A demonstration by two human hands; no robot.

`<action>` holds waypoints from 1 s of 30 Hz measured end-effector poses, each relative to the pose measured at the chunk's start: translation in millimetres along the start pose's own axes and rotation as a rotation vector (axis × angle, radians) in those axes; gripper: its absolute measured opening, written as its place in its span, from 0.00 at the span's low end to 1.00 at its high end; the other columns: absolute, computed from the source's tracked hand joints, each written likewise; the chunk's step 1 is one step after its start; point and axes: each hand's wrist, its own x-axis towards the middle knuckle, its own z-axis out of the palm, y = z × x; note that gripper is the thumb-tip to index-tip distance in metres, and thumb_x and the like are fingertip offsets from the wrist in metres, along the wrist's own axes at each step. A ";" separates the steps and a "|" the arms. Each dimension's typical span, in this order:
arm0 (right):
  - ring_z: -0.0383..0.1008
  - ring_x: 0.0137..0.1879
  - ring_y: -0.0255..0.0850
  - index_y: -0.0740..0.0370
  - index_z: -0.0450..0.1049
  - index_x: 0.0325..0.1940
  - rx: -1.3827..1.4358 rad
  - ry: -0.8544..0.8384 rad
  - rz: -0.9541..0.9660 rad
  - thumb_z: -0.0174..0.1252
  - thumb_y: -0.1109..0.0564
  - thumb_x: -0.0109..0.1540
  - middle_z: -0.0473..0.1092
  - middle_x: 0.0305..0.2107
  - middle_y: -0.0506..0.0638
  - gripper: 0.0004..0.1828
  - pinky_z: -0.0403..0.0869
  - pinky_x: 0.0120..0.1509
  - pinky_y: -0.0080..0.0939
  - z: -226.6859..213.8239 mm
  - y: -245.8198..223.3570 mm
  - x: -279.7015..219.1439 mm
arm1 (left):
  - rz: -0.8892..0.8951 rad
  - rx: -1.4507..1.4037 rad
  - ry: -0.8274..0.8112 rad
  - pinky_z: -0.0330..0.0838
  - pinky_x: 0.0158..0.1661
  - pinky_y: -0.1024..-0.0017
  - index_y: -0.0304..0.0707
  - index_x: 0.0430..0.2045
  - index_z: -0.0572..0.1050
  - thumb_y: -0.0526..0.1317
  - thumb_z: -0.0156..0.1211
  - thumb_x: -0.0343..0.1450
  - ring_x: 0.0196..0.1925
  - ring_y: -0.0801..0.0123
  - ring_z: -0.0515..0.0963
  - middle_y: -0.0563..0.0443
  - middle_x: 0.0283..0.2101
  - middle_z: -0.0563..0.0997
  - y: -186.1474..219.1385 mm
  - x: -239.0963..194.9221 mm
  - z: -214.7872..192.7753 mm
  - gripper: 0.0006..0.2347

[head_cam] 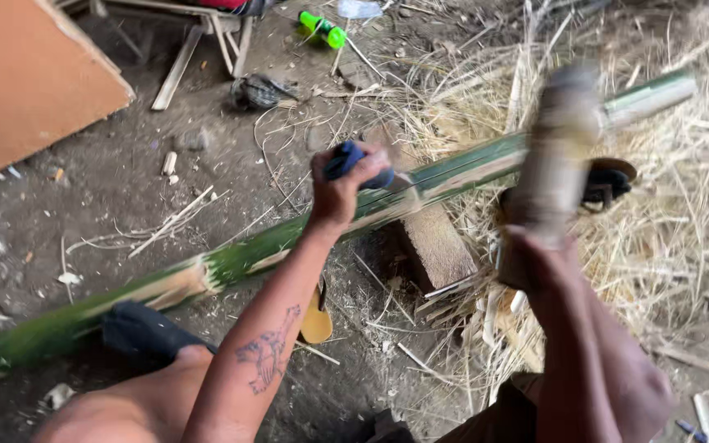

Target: The person uses a machete and a wooden mallet to split a long green bamboo pole lengthwise. They repeatedly strike the machete blade with the mallet to drive it through the bamboo, then pull the blade out and reposition it to continue splitting the pole.

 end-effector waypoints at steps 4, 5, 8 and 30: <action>0.75 0.37 0.42 0.64 0.56 0.65 0.007 0.241 -0.059 0.69 0.46 0.61 0.72 0.36 0.54 0.39 0.78 0.39 0.41 -64.2 -81.1 48.3 | 0.025 -0.465 0.113 0.78 0.48 0.62 0.31 0.27 0.79 0.34 0.66 0.63 0.36 0.60 0.84 0.42 0.30 0.83 -26.5 -4.4 -35.9 0.05; 0.75 0.37 0.43 0.65 0.54 0.66 0.036 0.283 -0.087 0.69 0.46 0.60 0.73 0.36 0.55 0.41 0.78 0.39 0.42 -56.4 -94.5 56.3 | 0.023 -0.491 0.130 0.78 0.50 0.62 0.30 0.27 0.79 0.33 0.65 0.63 0.36 0.59 0.84 0.42 0.31 0.83 -30.8 -3.6 -40.7 0.05; 0.77 0.37 0.46 0.66 0.49 0.69 -0.035 0.232 -0.060 0.69 0.44 0.59 0.75 0.36 0.59 0.47 0.80 0.40 0.43 17.7 -91.5 55.1 | -0.049 -0.476 0.196 0.77 0.45 0.63 0.27 0.27 0.79 0.33 0.66 0.62 0.34 0.60 0.82 0.42 0.31 0.82 -26.6 -0.1 -37.9 0.06; 0.77 0.44 0.46 0.67 0.64 0.63 0.031 0.074 0.045 0.66 0.51 0.56 0.76 0.43 0.61 0.36 0.76 0.50 0.45 134.0 -53.2 2.9 | -0.079 -0.603 0.294 0.75 0.39 0.58 0.34 0.15 0.71 0.35 0.62 0.64 0.26 0.59 0.77 0.44 0.21 0.75 -10.1 15.1 -185.7 0.08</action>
